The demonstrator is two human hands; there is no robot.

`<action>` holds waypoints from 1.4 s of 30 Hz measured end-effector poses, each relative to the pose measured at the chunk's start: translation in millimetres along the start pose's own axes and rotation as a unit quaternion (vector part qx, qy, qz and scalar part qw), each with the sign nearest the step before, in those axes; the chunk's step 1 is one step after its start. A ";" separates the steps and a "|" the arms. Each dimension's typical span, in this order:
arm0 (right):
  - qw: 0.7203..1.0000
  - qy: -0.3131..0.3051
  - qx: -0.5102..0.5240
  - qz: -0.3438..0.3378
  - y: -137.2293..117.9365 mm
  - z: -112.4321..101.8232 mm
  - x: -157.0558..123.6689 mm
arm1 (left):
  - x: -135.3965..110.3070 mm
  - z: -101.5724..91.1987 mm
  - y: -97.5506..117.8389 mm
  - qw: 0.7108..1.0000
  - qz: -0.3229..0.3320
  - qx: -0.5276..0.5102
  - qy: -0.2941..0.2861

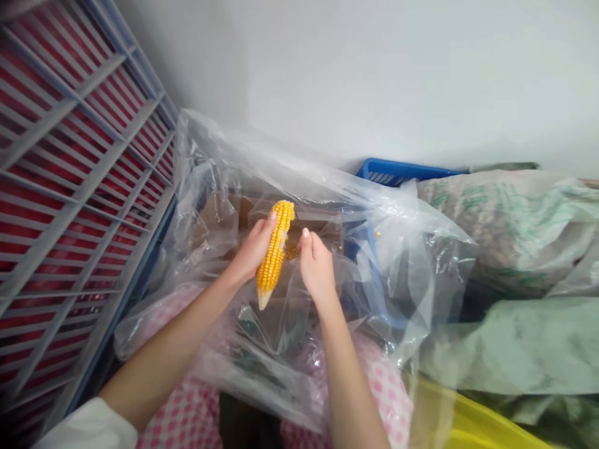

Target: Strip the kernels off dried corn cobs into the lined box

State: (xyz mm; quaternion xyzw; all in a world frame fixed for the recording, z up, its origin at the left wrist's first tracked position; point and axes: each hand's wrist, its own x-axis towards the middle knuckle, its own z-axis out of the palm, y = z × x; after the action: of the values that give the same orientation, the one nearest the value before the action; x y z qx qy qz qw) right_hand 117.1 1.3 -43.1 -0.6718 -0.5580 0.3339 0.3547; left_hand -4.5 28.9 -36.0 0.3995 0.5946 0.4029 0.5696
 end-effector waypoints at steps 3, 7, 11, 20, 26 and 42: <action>0.998 -0.010 0.052 0.019 -5.9 -0.3 -7.4 | 2.1 -2.4 3.1 1.000 -0.003 -0.023 0.005; 0.998 -0.016 0.054 0.006 -17.6 -2.7 -15.3 | 3.6 -2.6 3.5 0.999 0.004 -0.047 0.016; 1.000 -0.011 -0.008 0.001 -24.7 -4.4 -22.3 | 3.8 -2.4 5.2 0.997 0.019 -0.060 0.039; 0.999 -0.008 -0.032 -0.006 -28.3 -8.3 -29.8 | 6.5 -1.0 2.8 0.994 0.066 0.015 0.085; 0.996 -0.062 -0.060 -0.011 -26.8 -11.5 -27.4 | 5.0 0.7 3.4 0.994 0.070 0.016 0.083; 0.920 -0.044 -0.385 -0.063 -29.9 -14.5 -29.6 | -0.9 2.0 4.6 0.979 0.115 0.140 0.092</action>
State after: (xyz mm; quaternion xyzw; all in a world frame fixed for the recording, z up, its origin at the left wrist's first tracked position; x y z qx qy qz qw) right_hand 109.4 -25.7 -8.6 -0.7049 -0.6994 0.0992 0.0641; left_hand -2.4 29.7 -31.4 0.5023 0.6453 0.4132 0.4006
